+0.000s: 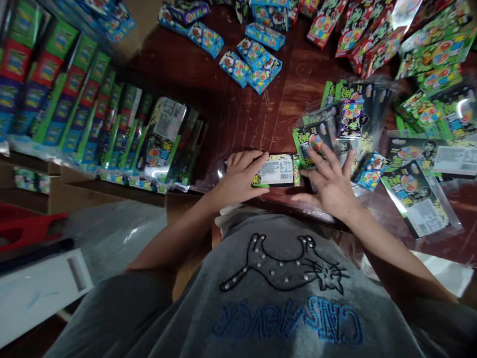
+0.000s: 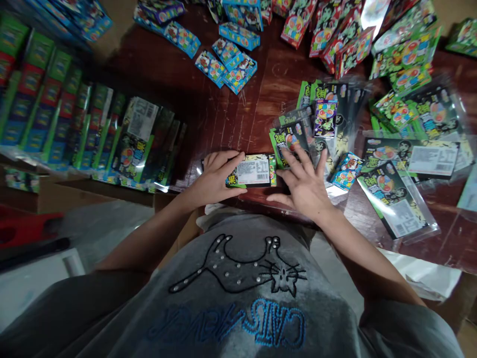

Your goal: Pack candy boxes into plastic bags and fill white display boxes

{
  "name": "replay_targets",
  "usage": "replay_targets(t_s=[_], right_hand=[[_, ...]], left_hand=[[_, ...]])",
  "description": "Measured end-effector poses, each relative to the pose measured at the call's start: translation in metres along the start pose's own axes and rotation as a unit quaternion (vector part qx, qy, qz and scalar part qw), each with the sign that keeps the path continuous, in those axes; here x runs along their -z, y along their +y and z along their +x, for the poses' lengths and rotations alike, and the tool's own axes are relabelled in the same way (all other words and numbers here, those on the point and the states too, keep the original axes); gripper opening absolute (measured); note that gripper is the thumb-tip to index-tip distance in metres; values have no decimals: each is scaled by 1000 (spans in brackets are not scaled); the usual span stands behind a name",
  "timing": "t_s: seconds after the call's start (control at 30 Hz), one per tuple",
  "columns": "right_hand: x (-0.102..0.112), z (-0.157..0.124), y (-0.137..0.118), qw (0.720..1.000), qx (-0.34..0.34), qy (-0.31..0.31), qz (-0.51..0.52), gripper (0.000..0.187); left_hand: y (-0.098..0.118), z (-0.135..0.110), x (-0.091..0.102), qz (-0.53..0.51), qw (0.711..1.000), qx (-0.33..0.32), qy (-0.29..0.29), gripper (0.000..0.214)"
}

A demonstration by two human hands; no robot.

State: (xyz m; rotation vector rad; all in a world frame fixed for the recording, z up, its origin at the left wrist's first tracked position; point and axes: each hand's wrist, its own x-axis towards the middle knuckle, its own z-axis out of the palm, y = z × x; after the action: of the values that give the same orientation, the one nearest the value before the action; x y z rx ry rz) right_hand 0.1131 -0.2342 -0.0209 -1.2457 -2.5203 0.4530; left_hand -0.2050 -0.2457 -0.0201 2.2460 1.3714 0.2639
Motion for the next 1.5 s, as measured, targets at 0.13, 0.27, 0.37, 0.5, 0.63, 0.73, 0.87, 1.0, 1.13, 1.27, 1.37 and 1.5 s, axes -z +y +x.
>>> replay_targets(t_s=[0.13, 0.27, 0.37, 0.5, 0.63, 0.73, 0.87, 1.0, 1.13, 1.27, 1.37, 1.5], right_hand=[[7, 3, -10, 1000, 12, -2, 7, 64], [31, -3, 1, 992, -74, 60, -86, 81], [38, -10, 21, 953, -198, 86, -214, 102], [37, -8, 33, 938, -219, -29, -268, 92], [36, 5, 35, 932, -233, -106, -257, 64], [37, 14, 33, 951, -217, -118, -184, 46], [42, 24, 10, 967, -232, -52, 95, 38], [44, 30, -13, 936, -227, -15, 269, 50], [43, 22, -12, 968, -235, 44, 76, 43], [54, 20, -1, 973, -155, 165, -52, 55], [67, 29, 5, 988, -73, 130, -38, 58], [77, 38, 10, 993, -76, 63, -62, 43]], left_hand=[[18, -1, 5, 10, 999, 33, 2, 98], [40, -15, 35, 56, 990, 100, 80, 94], [30, -25, 63, 95, 954, 199, 202, 95], [-22, -35, 94, 128, 882, 351, 286, 92], [-59, -39, 106, 139, 866, 395, 275, 63], [-42, -32, 98, 139, 888, 303, 316, 40], [13, -3, 58, -68, 934, 160, 311, 44], [49, 48, 5, -400, 886, 130, 195, 64], [56, 91, -22, -440, 873, 132, 163, 32], [64, 102, -21, -401, 906, 98, 98, 26], [76, 97, -18, -386, 920, 53, 50, 29], [83, 92, -25, -359, 932, 45, 12, 28]])
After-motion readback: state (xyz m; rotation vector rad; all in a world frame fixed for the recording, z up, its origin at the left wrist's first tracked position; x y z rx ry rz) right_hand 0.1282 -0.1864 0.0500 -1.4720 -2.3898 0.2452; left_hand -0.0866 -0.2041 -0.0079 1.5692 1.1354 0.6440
